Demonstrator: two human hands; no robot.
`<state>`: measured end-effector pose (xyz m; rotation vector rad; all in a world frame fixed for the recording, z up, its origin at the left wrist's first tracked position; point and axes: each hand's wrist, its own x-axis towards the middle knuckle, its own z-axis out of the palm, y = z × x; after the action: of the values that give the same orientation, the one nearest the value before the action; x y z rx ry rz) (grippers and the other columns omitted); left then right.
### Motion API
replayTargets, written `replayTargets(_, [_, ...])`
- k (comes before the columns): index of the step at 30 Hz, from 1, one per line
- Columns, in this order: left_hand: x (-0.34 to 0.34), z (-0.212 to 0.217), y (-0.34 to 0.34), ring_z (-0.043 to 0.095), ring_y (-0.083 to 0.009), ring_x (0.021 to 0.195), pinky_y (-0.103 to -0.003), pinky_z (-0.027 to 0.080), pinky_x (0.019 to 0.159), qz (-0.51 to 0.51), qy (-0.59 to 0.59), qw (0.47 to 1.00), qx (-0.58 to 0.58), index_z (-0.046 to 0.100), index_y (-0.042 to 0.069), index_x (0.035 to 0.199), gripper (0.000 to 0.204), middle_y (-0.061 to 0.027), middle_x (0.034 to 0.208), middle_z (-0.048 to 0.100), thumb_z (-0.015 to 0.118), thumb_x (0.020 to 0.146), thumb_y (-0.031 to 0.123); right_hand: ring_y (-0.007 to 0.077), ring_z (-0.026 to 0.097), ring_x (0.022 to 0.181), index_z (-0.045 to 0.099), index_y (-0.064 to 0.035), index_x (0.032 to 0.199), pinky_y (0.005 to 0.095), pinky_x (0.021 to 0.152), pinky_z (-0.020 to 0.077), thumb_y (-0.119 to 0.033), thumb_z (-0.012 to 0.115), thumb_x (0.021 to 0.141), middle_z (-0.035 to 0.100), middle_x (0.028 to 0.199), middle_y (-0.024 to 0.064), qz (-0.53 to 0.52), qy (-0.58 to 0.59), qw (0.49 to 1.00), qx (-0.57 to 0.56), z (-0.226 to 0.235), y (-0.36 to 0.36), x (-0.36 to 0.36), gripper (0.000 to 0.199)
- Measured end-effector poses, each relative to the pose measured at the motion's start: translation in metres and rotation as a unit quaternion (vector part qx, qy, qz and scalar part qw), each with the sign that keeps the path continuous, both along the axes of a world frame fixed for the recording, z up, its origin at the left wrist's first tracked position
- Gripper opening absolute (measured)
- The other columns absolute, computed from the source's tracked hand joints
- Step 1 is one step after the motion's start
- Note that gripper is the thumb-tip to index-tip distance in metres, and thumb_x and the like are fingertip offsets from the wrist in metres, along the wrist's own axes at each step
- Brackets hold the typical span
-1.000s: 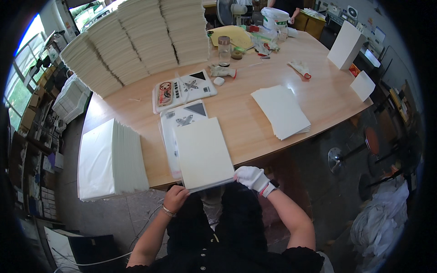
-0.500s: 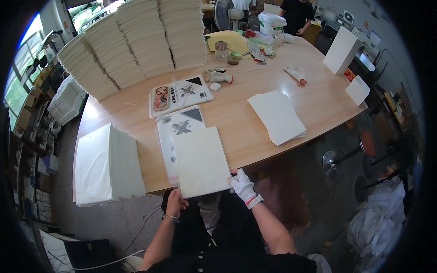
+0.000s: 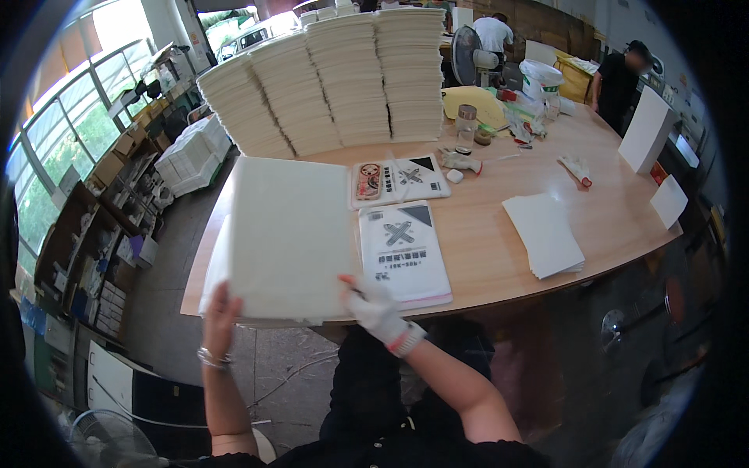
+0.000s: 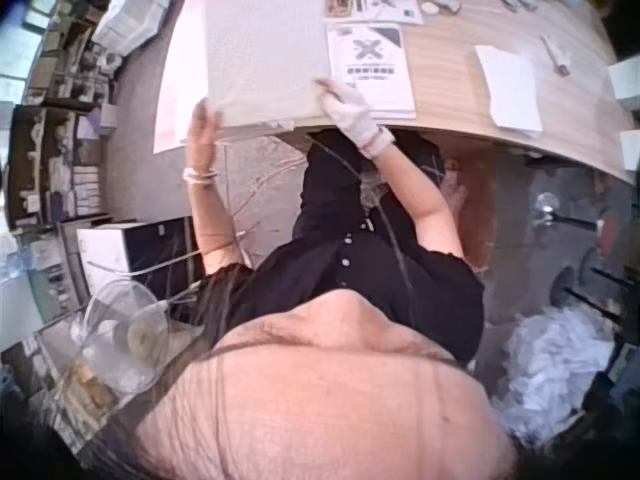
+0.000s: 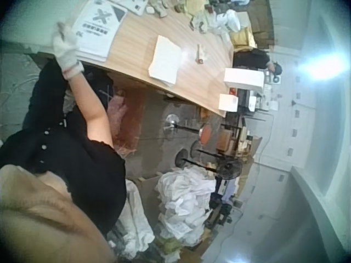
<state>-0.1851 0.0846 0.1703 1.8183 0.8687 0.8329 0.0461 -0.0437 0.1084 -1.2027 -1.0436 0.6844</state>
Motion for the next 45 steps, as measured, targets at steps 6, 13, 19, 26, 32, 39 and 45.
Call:
replayTargets(6, [-0.101,-0.049,0.102,0.045,-0.0191,0.107,-0.027,0.033,0.091,0.086,0.042,0.995,-0.006,0.041,-0.005,0.121,0.046,-0.0136,0.115,0.049,0.044,0.078,0.012,0.0106,0.054,0.066,0.061,0.0013,0.085,0.029,0.057,0.0417,-0.015,0.047,0.086,0.064,0.081,0.0061,0.155,-0.127,0.977,-0.074,0.006,0.102,-0.066,0.022])
replayTargets(13, [-0.097,-0.08,0.117,0.032,-0.0255,0.119,-0.037,0.026,0.098,0.26,0.026,0.938,0.23,0.033,-0.001,0.126,0.048,-0.0155,0.131,0.03,0.046,0.082,0.015,0.0083,0.053,0.065,0.056,0.002,0.091,0.0225,0.059,0.0445,-0.023,0.045,0.089,0.059,0.075,0.0018,0.058,0.281,0.955,0.079,-0.016,0.03,-0.012,0.028])
replayTargets(19, [-0.046,-0.032,-0.013,0.052,-0.022,0.083,-0.033,0.041,0.075,0.232,-0.093,0.881,0.402,0.046,-0.001,0.1,0.022,-0.0148,0.093,0.054,0.039,0.084,0.013,0.0107,0.049,0.062,0.048,-0.01,0.082,0.0247,0.058,0.0419,-0.017,0.044,0.086,0.047,0.066,-0.0007,-0.544,0.191,0.805,0.138,-0.105,-0.12,0.18,0.01])
replayTargets(26, [0.118,-0.087,-0.064,0.057,-0.0265,0.06,-0.034,0.046,0.056,-0.228,-0.004,0.934,0.275,0.055,0.004,0.094,0.022,-0.0104,0.075,0.06,0.057,0.073,0.001,0.025,0.047,0.093,0.036,-0.0042,0.111,0.0401,0.077,0.0416,-0.017,0.045,0.085,0.043,0.104,0.0115,-0.524,0.384,0.756,0.088,-0.119,-0.214,0.284,0.031])
replayTargets(32, [0.185,-0.142,-0.056,0.054,-0.0295,0.084,-0.038,0.045,0.071,-0.173,0.112,0.935,0.288,0.054,0.002,0.1,0.028,-0.015,0.102,0.055,0.054,0.072,0.004,0.0261,0.047,0.102,0.043,-0.0061,0.109,0.0391,0.079,0.0453,-0.027,0.046,0.085,0.043,0.113,0.0111,-0.486,0.441,0.749,0.092,-0.104,-0.212,0.299,0.031])
replayTargets(39, [0.223,-0.17,-0.046,0.052,-0.0278,0.081,-0.038,0.044,0.068,-0.221,0.393,0.804,0.389,0.055,0.003,0.083,0.016,-0.0138,0.086,0.054,0.056,0.07,0.013,0.0085,0.045,0.053,0.048,-0.0136,0.087,0.0202,0.038,0.0355,-0.028,0.053,0.08,0.048,0.073,-0.0015,-0.477,0.355,0.803,-0.035,-0.089,-0.221,0.341,0.017])
replayTargets(45, [0.22,-0.181,-0.036,0.055,-0.0272,0.075,-0.038,0.044,0.065,-0.231,0.375,0.811,0.384,0.057,0.003,0.072,0.01,-0.013,0.079,0.054,0.05,0.071,0.01,0.007,0.042,0.046,0.048,-0.0124,0.089,0.0213,0.031,0.0299,-0.018,0.051,0.081,0.049,0.07,0.0002,-0.456,0.251,0.854,0.021,-0.085,-0.228,0.301,0.011])
